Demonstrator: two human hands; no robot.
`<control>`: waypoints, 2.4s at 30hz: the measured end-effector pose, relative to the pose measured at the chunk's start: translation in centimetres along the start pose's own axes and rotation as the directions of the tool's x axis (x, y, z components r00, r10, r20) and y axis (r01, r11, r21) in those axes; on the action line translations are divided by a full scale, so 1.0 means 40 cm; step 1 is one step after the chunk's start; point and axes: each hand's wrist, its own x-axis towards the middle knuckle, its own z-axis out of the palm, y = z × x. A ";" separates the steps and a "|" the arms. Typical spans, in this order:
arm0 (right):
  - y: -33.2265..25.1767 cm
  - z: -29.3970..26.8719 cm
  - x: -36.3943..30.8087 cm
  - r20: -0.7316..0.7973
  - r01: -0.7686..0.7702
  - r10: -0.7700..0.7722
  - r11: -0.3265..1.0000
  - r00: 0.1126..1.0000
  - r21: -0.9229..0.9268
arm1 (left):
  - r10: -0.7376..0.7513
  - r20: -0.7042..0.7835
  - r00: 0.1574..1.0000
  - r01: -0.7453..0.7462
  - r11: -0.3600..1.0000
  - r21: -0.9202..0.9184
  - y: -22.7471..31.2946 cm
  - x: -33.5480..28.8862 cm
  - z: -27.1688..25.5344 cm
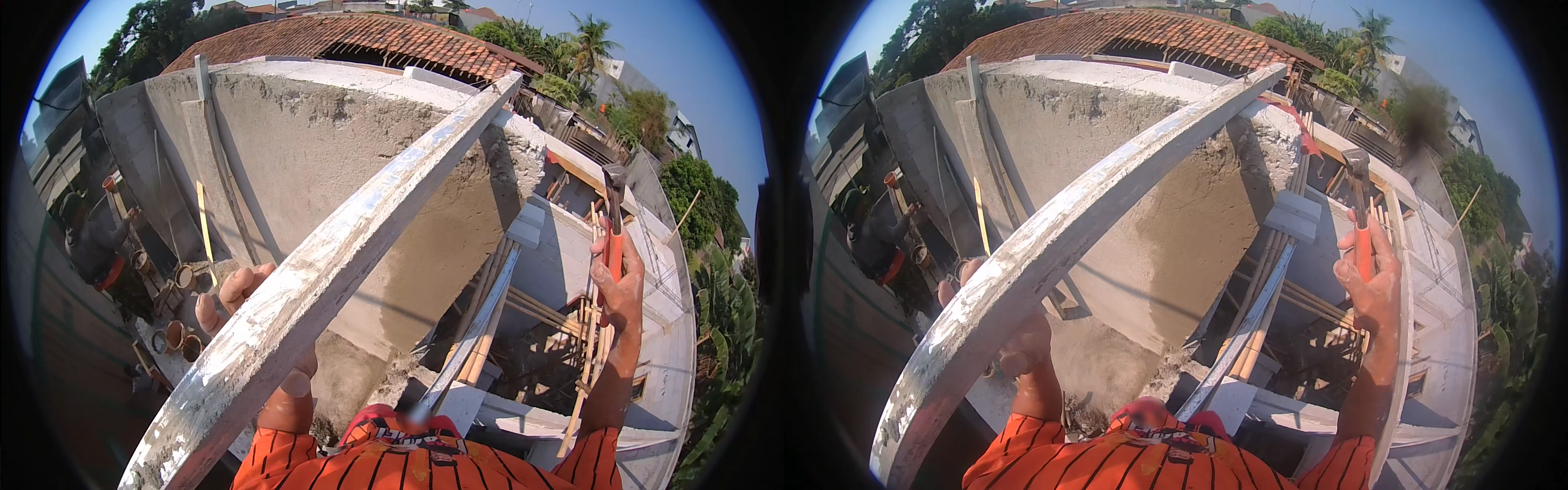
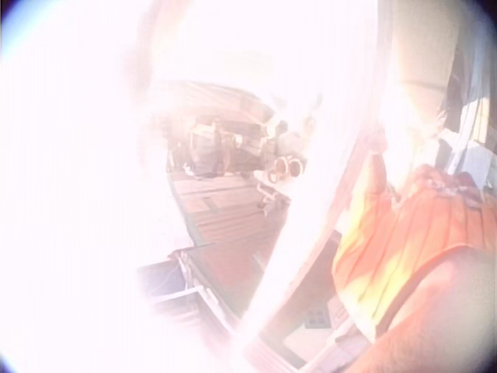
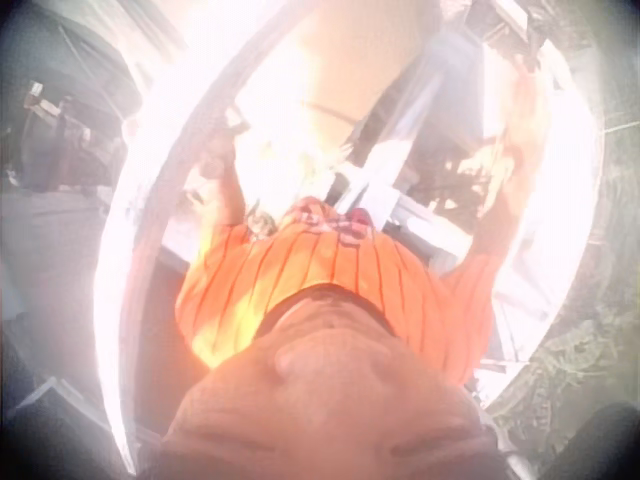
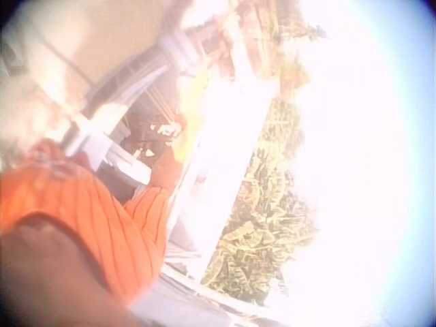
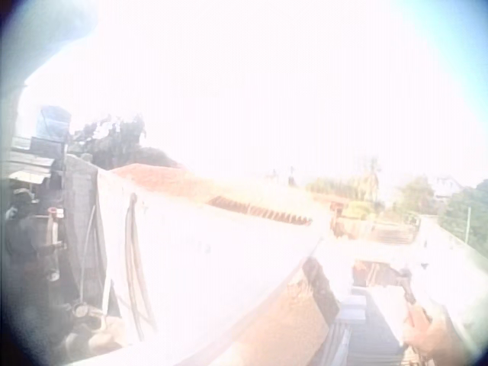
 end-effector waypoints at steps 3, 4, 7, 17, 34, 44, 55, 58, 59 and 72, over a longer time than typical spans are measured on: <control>-0.024 0.015 -0.034 -0.065 -0.087 0.084 0.995 0.994 -0.039 | -0.025 0.155 0.988 0.024 1.000 0.010 -0.073 0.005 0.051; 0.007 0.008 -0.050 -0.063 -0.006 0.006 1.000 0.998 0.005 | -0.025 0.220 0.975 0.020 0.999 0.025 -0.101 0.004 0.062; 0.044 -0.059 -0.094 -0.051 0.032 -0.039 0.991 0.998 -0.127 | 0.008 0.301 0.954 -0.047 0.991 0.124 -0.159 0.019 0.119; 0.135 -0.333 -0.197 -0.111 -0.022 0.007 0.991 0.994 -0.132 | 0.062 -0.043 0.997 -0.058 0.994 0.094 -0.262 0.029 0.327; 0.063 -0.298 0.214 0.239 0.460 -0.392 0.750 0.888 -0.475 | 0.127 -0.107 0.986 -0.123 0.991 0.042 -0.320 0.046 0.365; 0.058 -0.118 0.484 0.287 0.430 -0.327 0.769 0.901 -0.472 | 0.175 -0.087 0.981 -0.195 0.892 -0.407 -0.380 0.169 0.344; 0.076 -0.043 0.610 0.425 0.483 -0.244 0.570 0.872 -0.665 | -0.041 -0.231 0.972 -0.088 0.849 -0.521 -0.529 0.273 0.206; 0.050 -0.033 0.649 0.417 0.494 -0.265 0.464 0.869 -0.735 | -0.060 -0.213 0.975 -0.071 0.828 -0.557 -0.560 0.289 0.177; 0.045 -0.029 0.661 0.424 0.500 -0.264 0.456 0.866 -0.737 | -0.061 -0.198 0.978 -0.065 0.817 -0.574 -0.568 0.293 0.169; 0.063 0.040 0.746 0.400 0.490 -0.292 0.385 0.869 -0.782 | -0.102 -0.149 0.984 -0.006 0.806 -0.592 -0.586 0.313 0.156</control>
